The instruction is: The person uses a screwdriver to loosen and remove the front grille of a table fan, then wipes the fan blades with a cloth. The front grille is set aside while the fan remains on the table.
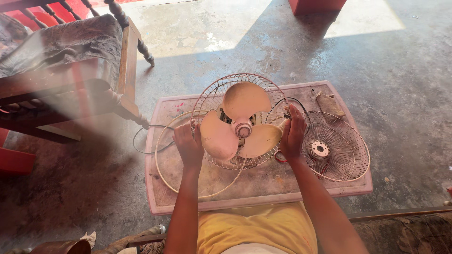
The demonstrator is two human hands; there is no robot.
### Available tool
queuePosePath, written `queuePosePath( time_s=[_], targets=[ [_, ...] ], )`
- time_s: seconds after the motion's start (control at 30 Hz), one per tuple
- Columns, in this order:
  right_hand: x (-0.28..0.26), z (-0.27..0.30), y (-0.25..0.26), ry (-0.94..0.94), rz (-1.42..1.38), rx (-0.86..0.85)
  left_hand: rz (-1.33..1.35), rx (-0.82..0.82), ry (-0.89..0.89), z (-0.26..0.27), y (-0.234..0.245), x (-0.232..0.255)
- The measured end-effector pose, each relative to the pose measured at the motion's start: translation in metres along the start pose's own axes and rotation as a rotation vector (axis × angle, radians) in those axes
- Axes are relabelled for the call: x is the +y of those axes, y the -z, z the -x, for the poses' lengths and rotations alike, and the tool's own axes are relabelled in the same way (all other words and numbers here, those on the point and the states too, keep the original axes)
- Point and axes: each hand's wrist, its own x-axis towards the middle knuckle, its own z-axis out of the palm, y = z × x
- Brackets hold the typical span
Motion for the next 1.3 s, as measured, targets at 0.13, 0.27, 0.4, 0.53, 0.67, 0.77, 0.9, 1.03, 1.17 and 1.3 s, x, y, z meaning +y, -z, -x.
queuePosePath(
  time_s=[0.13,0.27,0.4,0.53,0.67,0.77,0.9,1.03,1.17,1.3],
  targets=[
    [-0.002,-0.002,0.005,0.012,-0.011,-0.023,0.007,0.013,0.008,0.001,-0.002,-0.001],
    [0.007,-0.009,0.018,0.022,-0.046,0.019,0.026,0.028,0.036,0.000,-0.001,0.001],
    [0.047,-0.016,0.039,-0.069,-0.048,0.086,0.025,0.046,0.032,0.001,-0.002,0.004],
    [0.113,-0.024,0.056,-0.211,0.015,0.084,0.039,0.046,0.032,-0.001,-0.002,0.003],
    [0.192,-0.017,0.067,-0.410,0.169,-0.044,0.008,0.007,0.012,-0.001,0.002,0.006],
    [0.254,-0.008,0.067,-0.457,0.262,-0.125,-0.025,-0.008,0.032,-0.002,0.001,0.012],
    [0.323,-0.002,0.060,-0.543,0.376,-0.241,-0.009,-0.014,0.032,-0.003,0.002,0.018],
    [0.357,-0.010,0.052,-0.544,0.408,-0.354,-0.030,-0.016,0.035,-0.004,0.001,0.021],
    [0.364,-0.024,0.046,-0.839,0.390,-0.595,-0.030,-0.011,0.078,-0.006,-0.002,0.022],
    [0.368,-0.039,0.043,-0.879,0.427,-0.739,-0.019,-0.004,0.068,-0.008,-0.001,0.023]
  ],
)
